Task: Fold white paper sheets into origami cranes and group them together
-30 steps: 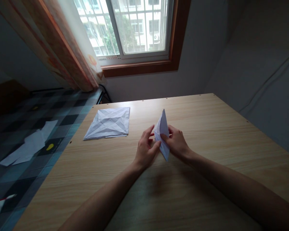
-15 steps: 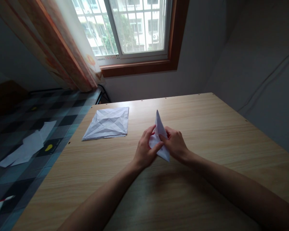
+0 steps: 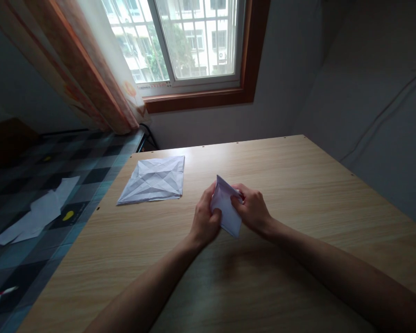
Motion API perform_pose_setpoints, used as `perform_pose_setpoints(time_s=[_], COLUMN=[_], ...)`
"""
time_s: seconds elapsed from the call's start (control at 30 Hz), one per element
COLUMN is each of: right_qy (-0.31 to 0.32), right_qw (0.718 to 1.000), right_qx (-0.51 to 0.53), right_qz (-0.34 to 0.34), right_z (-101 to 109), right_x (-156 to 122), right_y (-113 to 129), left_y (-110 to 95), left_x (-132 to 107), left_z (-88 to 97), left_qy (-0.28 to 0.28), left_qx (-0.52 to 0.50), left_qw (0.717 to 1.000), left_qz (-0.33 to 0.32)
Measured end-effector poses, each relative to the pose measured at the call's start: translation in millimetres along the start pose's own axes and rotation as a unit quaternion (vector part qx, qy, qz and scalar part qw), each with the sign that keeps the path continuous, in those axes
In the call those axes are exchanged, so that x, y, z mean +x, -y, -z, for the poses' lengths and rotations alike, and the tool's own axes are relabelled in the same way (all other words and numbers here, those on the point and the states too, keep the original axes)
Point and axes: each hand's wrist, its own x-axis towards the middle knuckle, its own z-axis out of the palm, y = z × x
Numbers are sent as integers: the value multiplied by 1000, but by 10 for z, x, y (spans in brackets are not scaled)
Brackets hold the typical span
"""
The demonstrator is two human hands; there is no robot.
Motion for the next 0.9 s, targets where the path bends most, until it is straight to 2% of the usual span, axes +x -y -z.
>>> perform_pose_setpoints(time_s=[0.1, 0.2, 0.3, 0.4, 0.53, 0.67, 0.77, 0.9], right_qy=[-25, -34, 27, 91, 162, 206, 185, 142], right_qw=[999, 991, 972, 960, 952, 939, 942, 944], right_qx=[-7, 38, 106, 128, 66, -5, -41, -132], right_qz=[35, 126, 207, 231, 252, 274, 276, 267], right_z=[23, 73, 125, 155, 207, 296, 308, 190], right_x=[39, 80, 106, 111, 98, 76, 63, 56], right_y=[-86, -214, -348, -467, -567, -540, -446, -320], left_y=[11, 38, 93, 157, 217, 223, 198, 169], left_x=[32, 66, 97, 117, 130, 133, 128, 115], left_z=[40, 111, 201, 284, 356, 384, 375, 348], left_qy=[6, 32, 91, 155, 207, 211, 200, 200], left_qx=[7, 23, 32, 59, 108, 135, 158, 218], left_qw=[1000, 998, 993, 981, 962, 955, 952, 934], left_qz=[-16, -41, -72, -99, -145, -159, -171, -201])
